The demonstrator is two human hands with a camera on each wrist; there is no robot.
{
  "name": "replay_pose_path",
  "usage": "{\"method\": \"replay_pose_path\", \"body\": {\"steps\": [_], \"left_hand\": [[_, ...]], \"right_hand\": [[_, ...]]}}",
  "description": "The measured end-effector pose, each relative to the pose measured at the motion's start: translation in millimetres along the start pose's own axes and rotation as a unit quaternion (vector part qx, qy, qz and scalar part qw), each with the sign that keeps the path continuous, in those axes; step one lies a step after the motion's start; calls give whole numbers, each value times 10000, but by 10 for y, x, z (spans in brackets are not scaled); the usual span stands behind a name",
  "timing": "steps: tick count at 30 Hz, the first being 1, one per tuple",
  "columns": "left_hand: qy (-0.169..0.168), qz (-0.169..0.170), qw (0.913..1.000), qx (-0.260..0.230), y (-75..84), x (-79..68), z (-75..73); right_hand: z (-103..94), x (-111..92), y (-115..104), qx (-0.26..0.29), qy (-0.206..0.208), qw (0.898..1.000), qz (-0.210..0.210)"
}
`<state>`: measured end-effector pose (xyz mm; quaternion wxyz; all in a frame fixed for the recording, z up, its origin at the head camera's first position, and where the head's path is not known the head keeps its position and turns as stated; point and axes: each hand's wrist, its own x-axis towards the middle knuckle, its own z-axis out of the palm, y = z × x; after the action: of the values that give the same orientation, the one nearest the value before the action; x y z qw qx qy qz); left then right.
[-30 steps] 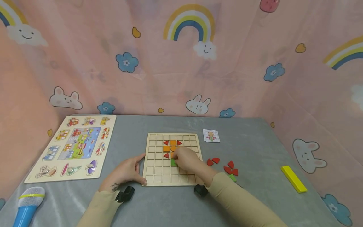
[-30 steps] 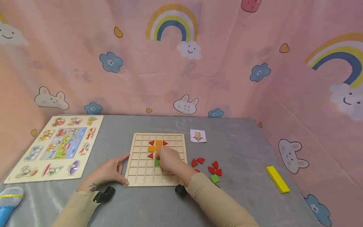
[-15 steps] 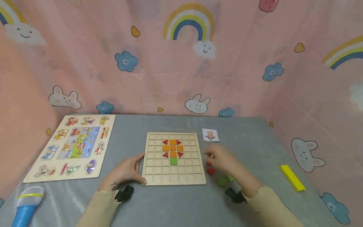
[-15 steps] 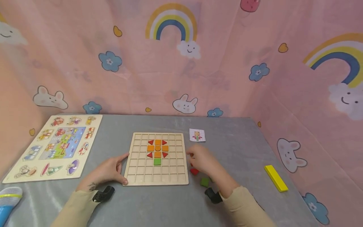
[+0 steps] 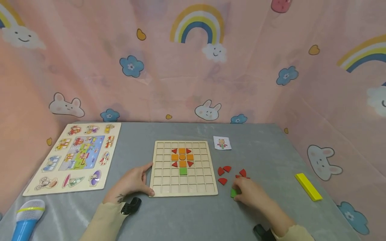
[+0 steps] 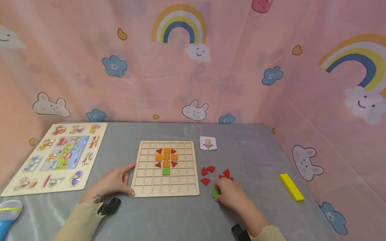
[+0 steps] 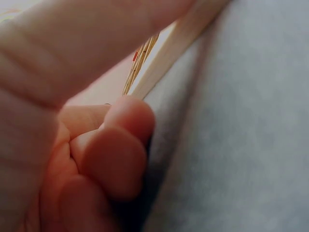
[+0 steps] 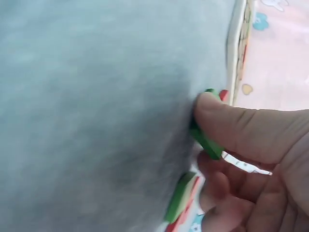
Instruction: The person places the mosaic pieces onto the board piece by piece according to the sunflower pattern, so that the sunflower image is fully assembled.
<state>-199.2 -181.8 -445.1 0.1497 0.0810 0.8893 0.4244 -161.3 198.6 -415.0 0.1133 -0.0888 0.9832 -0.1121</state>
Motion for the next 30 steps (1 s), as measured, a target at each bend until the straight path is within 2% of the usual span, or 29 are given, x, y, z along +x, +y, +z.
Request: {"method": "replay_pose_path", "body": {"steps": [3,5,8,11,16,20,30], "left_hand": [[-10,-9,10000,-37,-6,0,9],[-14,23,10000,-52,-10,2,14],[-8,48,10000,-65,-17,5,16],[13,66,10000,-31,-22,8,14],[4,94,10000,-20,-30,12,18],[1,103,9999,-36,-35,15,23],[11,147,9999,-59,-48,15,12]], "right_hand": [[-25,33,-48,487,-80,9988,75],[-72,84,-112,871,-78,9962,-36],[-149,204,-262,1462,101,9879,-506],[-165,354,-482,1770,305,9789,-977],[-30,573,-834,1956,298,9692,-1469],[86,671,-1014,1963,196,9663,-1654],[198,750,-1175,1789,174,9750,-1303]]}}
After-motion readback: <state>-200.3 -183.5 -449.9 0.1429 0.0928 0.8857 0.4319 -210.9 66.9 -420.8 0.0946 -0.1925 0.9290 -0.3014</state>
